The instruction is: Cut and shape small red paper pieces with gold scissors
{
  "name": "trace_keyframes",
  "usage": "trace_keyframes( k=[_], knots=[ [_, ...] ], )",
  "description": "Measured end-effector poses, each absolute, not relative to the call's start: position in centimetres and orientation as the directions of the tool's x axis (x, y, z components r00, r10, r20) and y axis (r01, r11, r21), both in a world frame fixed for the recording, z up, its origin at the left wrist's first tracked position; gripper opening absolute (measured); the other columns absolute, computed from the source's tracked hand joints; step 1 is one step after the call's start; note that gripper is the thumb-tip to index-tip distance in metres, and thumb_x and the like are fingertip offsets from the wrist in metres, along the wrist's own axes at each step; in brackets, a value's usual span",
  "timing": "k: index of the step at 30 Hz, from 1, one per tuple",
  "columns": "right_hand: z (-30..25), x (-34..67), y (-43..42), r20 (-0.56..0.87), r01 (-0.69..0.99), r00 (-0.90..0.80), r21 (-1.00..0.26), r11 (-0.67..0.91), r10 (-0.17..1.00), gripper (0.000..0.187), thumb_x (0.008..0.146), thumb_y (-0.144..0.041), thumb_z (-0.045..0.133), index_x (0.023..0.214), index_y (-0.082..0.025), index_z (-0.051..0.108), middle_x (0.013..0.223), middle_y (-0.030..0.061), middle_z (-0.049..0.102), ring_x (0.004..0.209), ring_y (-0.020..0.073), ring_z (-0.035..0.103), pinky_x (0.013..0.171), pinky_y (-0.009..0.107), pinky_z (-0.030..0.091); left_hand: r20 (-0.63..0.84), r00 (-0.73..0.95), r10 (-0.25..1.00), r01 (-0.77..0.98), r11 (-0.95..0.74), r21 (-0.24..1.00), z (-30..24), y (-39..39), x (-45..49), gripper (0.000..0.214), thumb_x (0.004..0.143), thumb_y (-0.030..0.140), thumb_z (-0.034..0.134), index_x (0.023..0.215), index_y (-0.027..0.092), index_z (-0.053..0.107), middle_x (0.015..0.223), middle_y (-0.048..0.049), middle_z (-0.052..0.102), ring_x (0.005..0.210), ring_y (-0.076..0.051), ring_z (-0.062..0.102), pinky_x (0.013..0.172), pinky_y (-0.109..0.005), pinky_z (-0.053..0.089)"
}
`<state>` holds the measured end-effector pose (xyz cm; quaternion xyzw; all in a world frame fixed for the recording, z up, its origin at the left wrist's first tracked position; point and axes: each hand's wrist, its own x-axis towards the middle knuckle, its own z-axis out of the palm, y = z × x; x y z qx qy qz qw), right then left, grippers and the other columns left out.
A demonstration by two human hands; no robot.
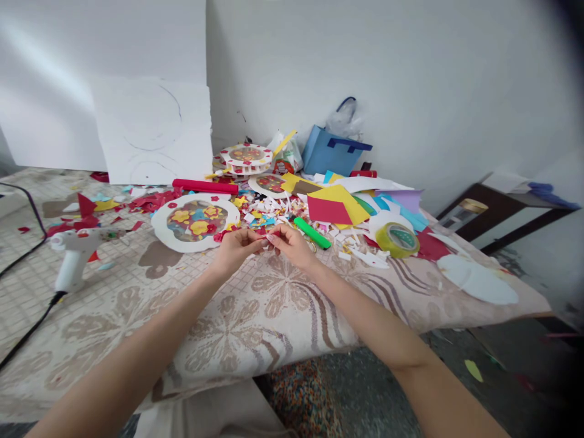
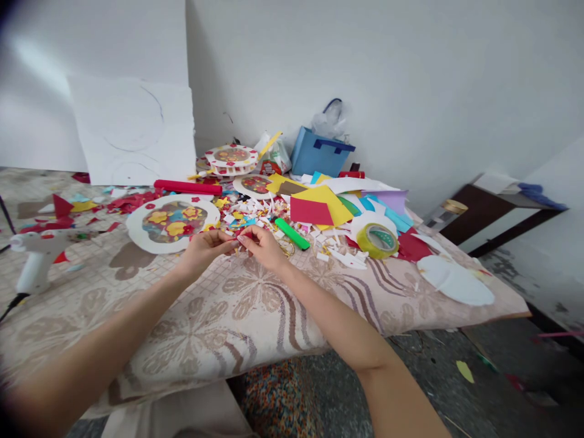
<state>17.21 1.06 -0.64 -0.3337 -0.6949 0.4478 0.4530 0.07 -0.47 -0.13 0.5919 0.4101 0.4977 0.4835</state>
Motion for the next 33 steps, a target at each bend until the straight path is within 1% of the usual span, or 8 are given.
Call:
trace_keyframes(
  k=[8,15,20,24,26,30,31,33],
  knots=[
    [-0.76,17.29,1.14,0.338,0.077,-0.353,-0.919,0.387,0.872,0.023,0.083,-0.042,0.056,0.083,-0.019,0.054,0.068,-0.0022,0.053,0.058,0.0100,0.052,0.050,0.021,0.043,0.163,0.184,0.969,-0.026,-0.161,0.987,0.02,-0.55,0.19,0.023,0.066,0.035,0.074,0.072,0.014,0.066,0.066,-0.0022,0.066,0.059,-0.012,0.059,0.060,-0.025,0.048],
    [-0.56,17.24,1.00,0.327,0.105,-0.348,-0.918,0.383,0.879,0.023,0.083,-0.042,0.056,0.082,-0.019,0.054,0.068,-0.0027,0.053,0.055,0.0090,0.050,0.049,0.021,0.041,0.139,0.160,0.977,-0.067,-0.129,0.989,0.27,-0.86,0.21,0.026,0.064,0.037,0.075,0.065,0.014,0.063,0.060,-0.0007,0.064,0.056,-0.011,0.057,0.059,-0.024,0.047],
    [-0.60,17.34,1.04,0.326,0.113,-0.343,-0.917,0.383,0.881,0.023,0.083,-0.041,0.056,0.083,-0.019,0.053,0.066,-0.0032,0.053,0.051,0.0086,0.049,0.047,0.021,0.039,0.092,0.175,0.980,-0.114,-0.073,0.991,0.13,-0.70,0.23,0.030,0.066,0.042,0.072,0.067,0.014,0.061,0.061,-0.0012,0.065,0.056,-0.010,0.058,0.061,-0.024,0.048],
    [-0.66,17.35,1.13,0.321,0.108,-0.348,-0.920,0.377,0.881,0.024,0.082,-0.042,0.058,0.081,-0.019,0.054,0.065,-0.0035,0.053,0.051,0.0084,0.049,0.047,0.021,0.039,0.092,0.219,0.971,-0.045,-0.084,0.995,0.03,-0.59,0.13,0.030,0.069,0.043,0.070,0.072,0.014,0.063,0.067,-0.0036,0.067,0.060,-0.011,0.060,0.062,-0.025,0.049],
    [-0.69,17.22,1.11,0.293,0.067,-0.356,-0.939,0.337,0.887,0.027,0.081,-0.045,0.058,0.080,-0.019,0.054,0.064,-0.0032,0.053,0.052,0.0091,0.051,0.047,0.021,0.041,0.115,0.226,0.967,-0.008,-0.117,0.993,-0.01,-0.59,0.08,0.028,0.068,0.041,0.071,0.072,0.014,0.064,0.066,-0.0032,0.066,0.060,-0.011,0.060,0.061,-0.024,0.048],
    [-0.71,16.93,1.01,0.187,-0.064,-0.362,-0.982,0.176,0.913,0.036,0.082,-0.054,0.051,0.078,-0.019,0.053,0.064,-0.0012,0.056,0.055,0.0118,0.055,0.045,0.022,0.042,0.141,0.172,0.975,-0.007,-0.142,0.990,0.10,-0.68,0.09,0.028,0.067,0.041,0.072,0.069,0.014,0.063,0.062,-0.0023,0.065,0.057,-0.012,0.059,0.060,-0.025,0.049],
    [-0.72,16.92,0.99,0.164,-0.069,-0.369,-0.986,0.149,0.915,0.036,0.081,-0.055,0.052,0.078,-0.019,0.053,0.064,-0.0011,0.056,0.054,0.0117,0.055,0.044,0.022,0.042,0.141,0.157,0.977,-0.010,-0.142,0.990,0.18,-0.71,0.11,0.029,0.066,0.041,0.073,0.069,0.014,0.063,0.062,-0.0023,0.065,0.057,-0.012,0.059,0.060,-0.025,0.049],
    [-0.73,16.95,0.98,0.143,-0.042,-0.389,-0.990,0.137,0.910,0.034,0.077,-0.052,0.060,0.078,-0.018,0.054,0.064,-0.0021,0.055,0.052,0.0102,0.053,0.044,0.021,0.041,0.140,0.141,0.980,-0.016,-0.139,0.990,0.32,-0.75,0.15,0.031,0.065,0.042,0.073,0.067,0.014,0.062,0.061,-0.0023,0.064,0.057,-0.012,0.059,0.059,-0.025,0.048]
  ],
)
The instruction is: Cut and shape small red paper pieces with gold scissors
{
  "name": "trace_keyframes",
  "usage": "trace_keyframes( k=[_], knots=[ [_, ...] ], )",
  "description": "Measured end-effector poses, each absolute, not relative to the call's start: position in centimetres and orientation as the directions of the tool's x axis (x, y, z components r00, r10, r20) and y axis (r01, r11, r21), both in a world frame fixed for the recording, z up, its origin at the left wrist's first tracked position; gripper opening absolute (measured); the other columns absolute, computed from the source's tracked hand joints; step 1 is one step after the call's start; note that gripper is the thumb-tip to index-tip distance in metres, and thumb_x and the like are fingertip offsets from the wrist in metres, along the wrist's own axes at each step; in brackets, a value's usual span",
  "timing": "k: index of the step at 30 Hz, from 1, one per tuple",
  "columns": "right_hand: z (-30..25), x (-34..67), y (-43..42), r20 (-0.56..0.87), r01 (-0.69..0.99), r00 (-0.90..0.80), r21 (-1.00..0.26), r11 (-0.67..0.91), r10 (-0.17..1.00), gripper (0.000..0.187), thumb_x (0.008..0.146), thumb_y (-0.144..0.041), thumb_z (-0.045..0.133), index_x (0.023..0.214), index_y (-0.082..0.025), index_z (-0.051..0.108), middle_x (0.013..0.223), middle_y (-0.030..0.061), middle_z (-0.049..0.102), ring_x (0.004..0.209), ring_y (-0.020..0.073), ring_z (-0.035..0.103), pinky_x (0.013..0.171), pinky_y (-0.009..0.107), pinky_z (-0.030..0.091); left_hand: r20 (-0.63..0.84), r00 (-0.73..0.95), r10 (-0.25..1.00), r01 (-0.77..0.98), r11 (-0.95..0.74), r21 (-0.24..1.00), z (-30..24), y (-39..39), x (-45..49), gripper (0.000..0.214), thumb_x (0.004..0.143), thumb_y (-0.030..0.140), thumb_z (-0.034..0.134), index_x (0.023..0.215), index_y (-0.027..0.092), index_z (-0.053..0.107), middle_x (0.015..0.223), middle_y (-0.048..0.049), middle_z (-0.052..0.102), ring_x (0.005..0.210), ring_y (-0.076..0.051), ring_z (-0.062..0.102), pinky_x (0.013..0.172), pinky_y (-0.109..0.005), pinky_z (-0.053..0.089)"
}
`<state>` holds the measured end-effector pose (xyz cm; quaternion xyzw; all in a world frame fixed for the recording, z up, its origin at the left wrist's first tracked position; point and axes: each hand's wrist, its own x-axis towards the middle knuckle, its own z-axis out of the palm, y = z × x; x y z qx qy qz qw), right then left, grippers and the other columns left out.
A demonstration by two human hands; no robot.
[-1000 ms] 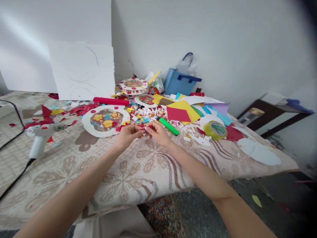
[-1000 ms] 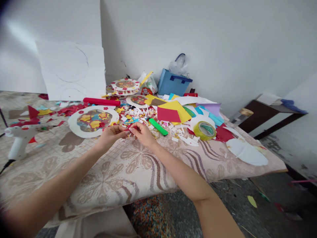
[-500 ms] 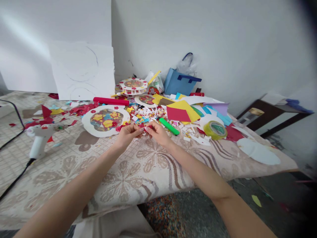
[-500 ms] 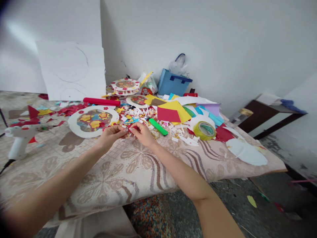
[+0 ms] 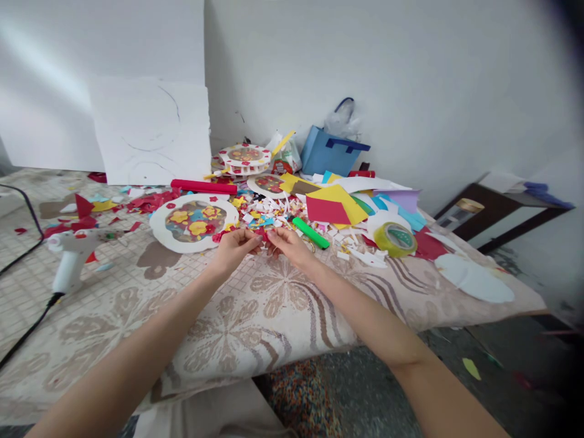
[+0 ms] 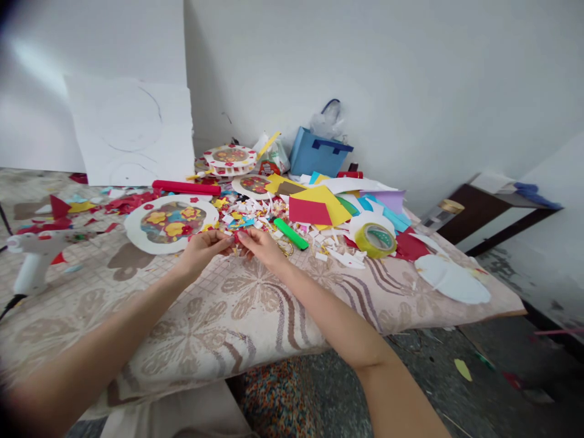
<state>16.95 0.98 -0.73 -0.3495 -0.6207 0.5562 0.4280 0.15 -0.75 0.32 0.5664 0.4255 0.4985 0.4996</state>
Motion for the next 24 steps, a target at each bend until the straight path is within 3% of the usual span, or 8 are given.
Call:
trace_keyframes(
  k=[7,15,24],
  knots=[
    [-0.94,17.12,1.21,0.233,0.014,-0.397,-0.965,0.260,0.887,0.030,0.074,-0.043,0.066,0.076,-0.016,0.054,0.061,-0.0042,0.054,0.051,0.0081,0.050,0.049,0.021,0.041,0.134,0.156,0.979,0.008,-0.136,0.991,0.16,-0.67,0.18,0.030,0.067,0.042,0.072,0.068,0.014,0.060,0.061,-0.0008,0.062,0.057,-0.010,0.057,0.058,-0.023,0.047],
    [-0.68,17.30,1.18,0.101,-0.039,-0.419,-0.995,0.093,0.902,0.036,0.073,-0.051,0.063,0.077,-0.016,0.055,0.067,-0.0002,0.062,0.053,0.0102,0.059,0.049,0.022,0.045,0.125,0.142,0.982,0.029,-0.131,0.991,0.51,-0.76,0.03,0.031,0.068,0.043,0.070,0.069,0.014,0.059,0.061,-0.0007,0.062,0.057,-0.010,0.057,0.060,-0.024,0.048],
    [-0.75,17.21,1.03,0.144,0.046,-0.458,-0.982,0.186,0.877,0.032,0.077,-0.048,0.060,0.074,-0.017,0.051,0.058,-0.0042,0.053,0.049,0.0093,0.052,0.049,0.022,0.043,0.059,0.201,0.978,0.061,-0.073,0.996,-0.06,-0.25,-0.19,0.037,0.065,0.048,0.071,0.069,0.013,0.059,0.059,-0.0019,0.063,0.055,-0.011,0.057,0.058,-0.025,0.046]
  ],
)
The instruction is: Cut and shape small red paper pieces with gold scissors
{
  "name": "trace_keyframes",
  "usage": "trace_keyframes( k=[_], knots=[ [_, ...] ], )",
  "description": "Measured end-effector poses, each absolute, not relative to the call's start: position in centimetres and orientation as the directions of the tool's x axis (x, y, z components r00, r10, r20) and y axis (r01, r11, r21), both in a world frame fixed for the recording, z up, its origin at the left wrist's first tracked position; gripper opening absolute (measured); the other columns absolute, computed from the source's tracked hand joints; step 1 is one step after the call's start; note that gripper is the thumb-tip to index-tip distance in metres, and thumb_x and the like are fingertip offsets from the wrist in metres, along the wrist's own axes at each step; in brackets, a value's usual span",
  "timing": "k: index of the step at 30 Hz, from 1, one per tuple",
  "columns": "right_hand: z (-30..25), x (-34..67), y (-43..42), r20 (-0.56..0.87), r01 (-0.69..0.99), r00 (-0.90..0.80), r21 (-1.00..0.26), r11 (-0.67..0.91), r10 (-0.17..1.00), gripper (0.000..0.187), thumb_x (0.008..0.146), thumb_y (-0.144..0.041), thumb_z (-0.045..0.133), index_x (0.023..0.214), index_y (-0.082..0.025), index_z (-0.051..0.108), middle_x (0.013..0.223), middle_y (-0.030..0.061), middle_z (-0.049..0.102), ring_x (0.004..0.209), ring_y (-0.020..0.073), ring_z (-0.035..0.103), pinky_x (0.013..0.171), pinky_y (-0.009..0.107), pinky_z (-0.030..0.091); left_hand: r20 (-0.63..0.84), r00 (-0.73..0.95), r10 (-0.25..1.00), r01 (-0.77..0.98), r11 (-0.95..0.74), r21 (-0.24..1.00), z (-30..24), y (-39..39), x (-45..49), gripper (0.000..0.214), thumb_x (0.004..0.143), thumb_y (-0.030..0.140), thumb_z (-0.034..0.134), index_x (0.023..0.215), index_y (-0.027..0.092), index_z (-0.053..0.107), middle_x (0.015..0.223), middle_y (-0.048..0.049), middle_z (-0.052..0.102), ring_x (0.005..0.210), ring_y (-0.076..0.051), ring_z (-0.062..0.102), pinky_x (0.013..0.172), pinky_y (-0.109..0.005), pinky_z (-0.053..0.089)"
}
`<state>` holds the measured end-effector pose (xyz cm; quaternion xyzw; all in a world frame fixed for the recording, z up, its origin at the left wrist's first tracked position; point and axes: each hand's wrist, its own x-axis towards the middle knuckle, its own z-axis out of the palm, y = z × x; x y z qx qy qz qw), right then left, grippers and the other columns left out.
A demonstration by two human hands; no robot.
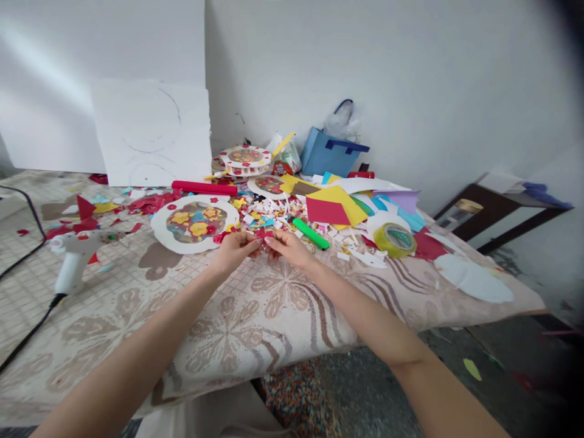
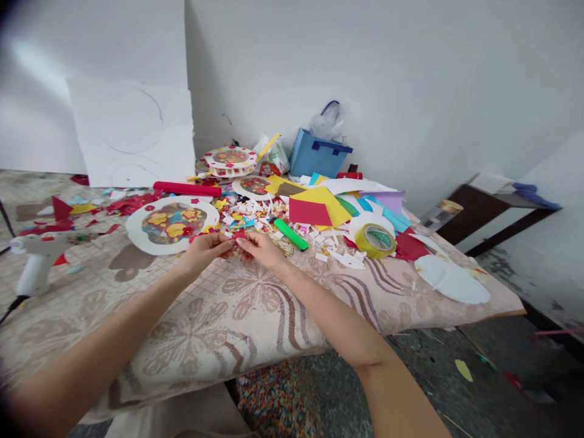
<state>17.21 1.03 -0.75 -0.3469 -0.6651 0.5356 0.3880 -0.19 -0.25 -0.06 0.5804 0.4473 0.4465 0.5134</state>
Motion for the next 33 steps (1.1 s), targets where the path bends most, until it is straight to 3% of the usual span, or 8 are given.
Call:
trace_keyframes(
  k=[6,11,13,16,20,29,31,33],
  knots=[
    [-0.3,17.3,0.8,0.214,0.100,-0.498,-0.949,0.300,0.841,0.027,0.079,-0.041,0.059,0.072,-0.018,0.049,0.061,-0.0043,0.051,0.051,0.0093,0.051,0.051,0.022,0.043,0.098,0.235,0.967,0.062,-0.115,0.991,0.2,-0.5,-0.1,0.036,0.067,0.048,0.069,0.067,0.014,0.057,0.059,-0.0011,0.062,0.055,-0.011,0.056,0.056,-0.025,0.045],
    [1.2,19.1,1.4,0.208,0.304,-0.417,-0.885,0.351,0.885,0.030,0.089,-0.043,0.041,0.075,-0.018,0.050,0.065,-0.0006,0.056,0.054,0.0111,0.055,0.050,0.022,0.040,0.093,0.186,0.978,0.015,-0.097,0.995,0.0,-0.3,-0.1,0.037,0.067,0.050,0.068,0.070,0.015,0.058,0.062,-0.0007,0.062,0.056,-0.010,0.056,0.058,-0.025,0.046],
    [1.9,20.3,1.7,0.231,0.520,-0.327,-0.766,0.379,0.916,0.027,0.089,-0.040,0.043,0.076,-0.017,0.051,0.063,-0.0007,0.056,0.055,0.0114,0.055,0.052,0.022,0.038,0.096,0.166,0.981,0.033,-0.103,0.994,-0.3,-0.1,-0.2,0.038,0.068,0.051,0.067,0.070,0.015,0.058,0.062,-0.0006,0.061,0.056,-0.010,0.056,0.059,-0.026,0.047],
    [2.7,22.0,1.6,0.214,0.837,-0.290,-0.417,0.356,0.933,0.014,0.083,-0.030,0.054,0.080,-0.017,0.054,0.076,0.0031,0.063,0.069,0.0146,0.058,0.058,0.023,0.036,0.103,0.157,0.982,0.052,-0.112,0.992,-0.5,0.1,-0.4,0.039,0.068,0.053,0.067,0.069,0.015,0.058,0.061,-0.0008,0.061,0.055,-0.011,0.056,0.059,-0.026,0.047],
    [2.9,22.7,1.2,0.038,0.942,-0.309,-0.126,0.311,0.950,0.018,0.076,-0.016,0.056,0.094,-0.016,0.055,0.095,0.0085,0.065,0.086,0.0202,0.059,0.063,0.024,0.037,0.086,0.155,0.984,0.028,-0.092,0.995,-0.5,0.1,-0.3,0.040,0.065,0.053,0.069,0.069,0.015,0.058,0.061,-0.0006,0.061,0.055,-0.011,0.055,0.058,-0.026,0.047],
    [2.9,22.2,1.0,-0.015,0.951,-0.291,-0.111,0.288,0.956,0.036,0.068,-0.015,0.059,0.103,-0.015,0.052,0.089,0.0109,0.064,0.077,0.0242,0.060,0.056,0.027,0.035,0.056,0.180,0.982,0.000,-0.057,0.998,-0.5,-0.1,-0.2,0.037,0.066,0.050,0.069,0.069,0.015,0.059,0.065,-0.0016,0.062,0.058,-0.011,0.057,0.060,-0.025,0.048],
    [2.9,22.6,1.3,0.059,0.929,-0.280,-0.236,0.286,0.958,0.034,0.066,-0.015,0.061,0.099,-0.016,0.052,0.084,0.0083,0.063,0.075,0.0221,0.058,0.057,0.027,0.035,0.060,0.180,0.982,-0.015,-0.058,0.998,-0.6,0.0,-0.2,0.036,0.067,0.049,0.069,0.070,0.014,0.059,0.065,-0.0016,0.062,0.058,-0.011,0.057,0.060,-0.025,0.047],
    [2.9,22.8,1.6,0.140,0.816,-0.246,-0.504,0.283,0.959,0.031,0.064,-0.016,0.062,0.094,-0.017,0.051,0.077,0.0037,0.060,0.070,0.0182,0.056,0.056,0.025,0.035,0.056,0.178,0.982,-0.024,-0.053,0.998,-0.6,0.0,-0.2,0.037,0.067,0.049,0.070,0.070,0.014,0.059,0.065,-0.0017,0.062,0.058,-0.011,0.057,0.060,-0.025,0.048]
  ],
)
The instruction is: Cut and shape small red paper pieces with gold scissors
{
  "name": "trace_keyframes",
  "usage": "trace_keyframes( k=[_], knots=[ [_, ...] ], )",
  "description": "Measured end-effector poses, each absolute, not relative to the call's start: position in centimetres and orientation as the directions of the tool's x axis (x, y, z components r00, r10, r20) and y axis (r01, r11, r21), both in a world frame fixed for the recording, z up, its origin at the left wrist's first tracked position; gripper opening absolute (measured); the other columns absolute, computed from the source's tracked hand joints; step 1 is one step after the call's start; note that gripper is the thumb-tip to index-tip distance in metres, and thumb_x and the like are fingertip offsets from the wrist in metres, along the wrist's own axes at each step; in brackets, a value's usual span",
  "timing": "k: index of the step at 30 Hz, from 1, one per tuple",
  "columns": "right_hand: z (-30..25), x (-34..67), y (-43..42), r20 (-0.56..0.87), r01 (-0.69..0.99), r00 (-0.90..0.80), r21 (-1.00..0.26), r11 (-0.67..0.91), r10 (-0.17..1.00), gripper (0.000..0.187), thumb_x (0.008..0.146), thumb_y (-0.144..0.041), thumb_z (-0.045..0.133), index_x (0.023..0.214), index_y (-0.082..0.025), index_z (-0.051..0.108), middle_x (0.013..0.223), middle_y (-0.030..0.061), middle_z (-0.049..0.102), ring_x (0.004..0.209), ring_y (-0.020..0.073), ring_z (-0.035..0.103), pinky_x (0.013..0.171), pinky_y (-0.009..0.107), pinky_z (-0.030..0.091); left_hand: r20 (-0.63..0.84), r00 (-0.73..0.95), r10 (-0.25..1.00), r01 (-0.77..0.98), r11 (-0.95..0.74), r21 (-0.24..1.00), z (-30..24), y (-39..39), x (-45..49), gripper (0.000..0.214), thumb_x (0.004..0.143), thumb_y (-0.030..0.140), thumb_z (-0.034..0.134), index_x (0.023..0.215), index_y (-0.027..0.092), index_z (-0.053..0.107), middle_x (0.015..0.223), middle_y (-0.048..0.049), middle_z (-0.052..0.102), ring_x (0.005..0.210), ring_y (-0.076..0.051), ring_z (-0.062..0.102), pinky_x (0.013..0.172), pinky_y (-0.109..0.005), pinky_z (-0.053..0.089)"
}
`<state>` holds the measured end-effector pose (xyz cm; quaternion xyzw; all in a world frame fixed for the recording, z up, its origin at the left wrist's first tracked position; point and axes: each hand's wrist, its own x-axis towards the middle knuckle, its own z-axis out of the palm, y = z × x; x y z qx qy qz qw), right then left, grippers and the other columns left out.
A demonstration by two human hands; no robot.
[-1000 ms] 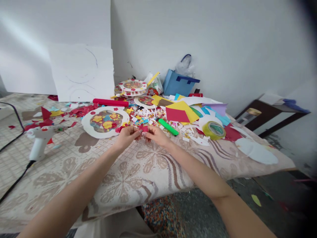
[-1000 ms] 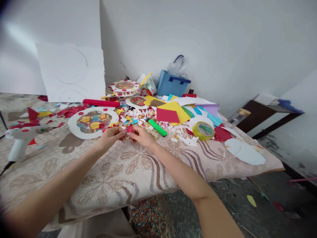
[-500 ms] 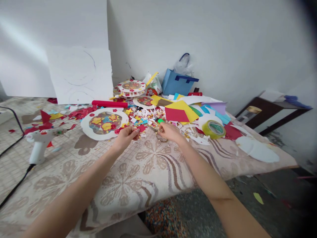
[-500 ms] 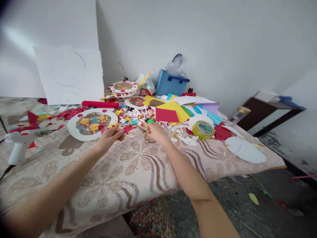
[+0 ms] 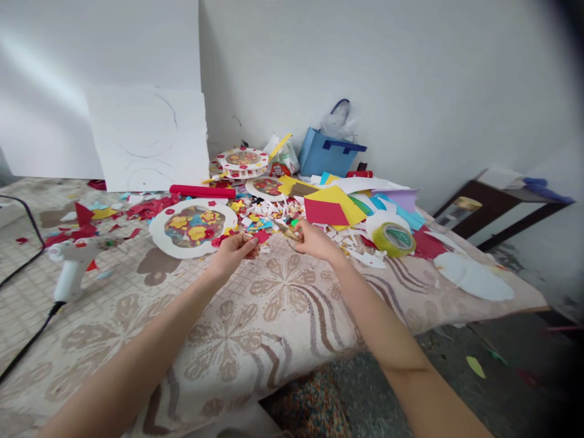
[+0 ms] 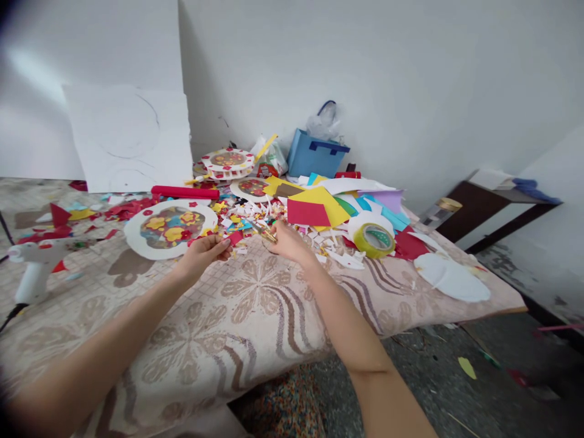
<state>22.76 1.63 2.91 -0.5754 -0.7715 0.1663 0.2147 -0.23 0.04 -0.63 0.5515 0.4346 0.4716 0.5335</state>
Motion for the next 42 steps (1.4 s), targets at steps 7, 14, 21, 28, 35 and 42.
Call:
trace_keyframes(
  k=[7,14,21,28,35,42],
  knots=[
    [1.7,20.0,1.7,0.085,0.084,-0.273,-0.990,0.112,0.958,0.030,0.067,-0.041,0.067,0.069,-0.017,0.050,0.054,-0.0062,0.045,0.045,0.0066,0.038,0.045,0.021,0.028,0.058,0.224,0.973,0.016,-0.063,0.998,0.3,-0.8,0.2,0.035,0.067,0.048,0.070,0.067,0.015,0.059,0.061,-0.0018,0.063,0.054,-0.011,0.056,0.056,-0.025,0.047],
    [0.4,17.9,0.9,0.090,0.002,-0.265,-0.996,0.094,0.960,0.035,0.065,-0.045,0.070,0.067,-0.018,0.048,0.048,-0.0077,0.044,0.042,0.0062,0.037,0.042,0.020,0.025,0.023,0.259,0.965,0.029,-0.032,0.999,0.4,-1.2,0.4,0.030,0.067,0.043,0.071,0.071,0.014,0.063,0.062,-0.0021,0.064,0.058,-0.011,0.059,0.060,-0.025,0.049],
    [0.3,17.7,0.6,0.104,0.021,-0.270,-0.993,0.114,0.957,0.034,0.067,-0.046,0.069,0.068,-0.019,0.048,0.050,-0.0075,0.043,0.042,0.0064,0.037,0.043,0.020,0.027,-0.004,0.272,0.962,0.038,-0.006,0.999,0.3,-1.3,0.5,0.023,0.063,0.035,0.075,0.065,0.014,0.064,0.058,-0.0021,0.064,0.053,-0.012,0.057,0.054,-0.025,0.047],
    [0.3,17.6,0.4,0.109,0.001,-0.282,-0.994,0.114,0.953,0.033,0.068,-0.045,0.067,0.071,-0.018,0.049,0.052,-0.0072,0.045,0.044,0.0065,0.040,0.044,0.019,0.030,-0.026,0.275,0.961,-0.013,0.031,0.999,0.1,-1.0,0.3,0.026,0.063,0.038,0.075,0.068,0.013,0.067,0.065,-0.0046,0.067,0.057,-0.012,0.060,0.060,-0.027,0.049],
    [0.3,17.7,0.3,0.116,0.018,-0.278,-0.992,0.126,0.954,0.033,0.070,-0.044,0.066,0.067,-0.018,0.047,0.050,-0.0071,0.044,0.043,0.0061,0.038,0.043,0.020,0.027,-0.074,0.230,0.970,-0.172,0.115,0.978,-0.5,-0.3,-0.2,0.030,0.062,0.040,0.076,0.069,0.014,0.062,0.067,-0.0031,0.068,0.061,-0.010,0.062,0.064,-0.024,0.050],
    [-0.1,17.4,0.3,0.118,-0.012,-0.245,-0.993,0.119,0.962,0.033,0.070,-0.047,0.066,0.074,-0.018,0.050,0.052,-0.0067,0.046,0.044,0.0073,0.041,0.044,0.020,0.030,-0.098,0.224,0.970,-0.231,0.150,0.961,0.2,-0.7,-0.1,0.028,0.064,0.035,0.076,0.073,0.013,0.062,0.069,-0.0037,0.067,0.063,-0.010,0.062,0.069,-0.026,0.050]
  ],
)
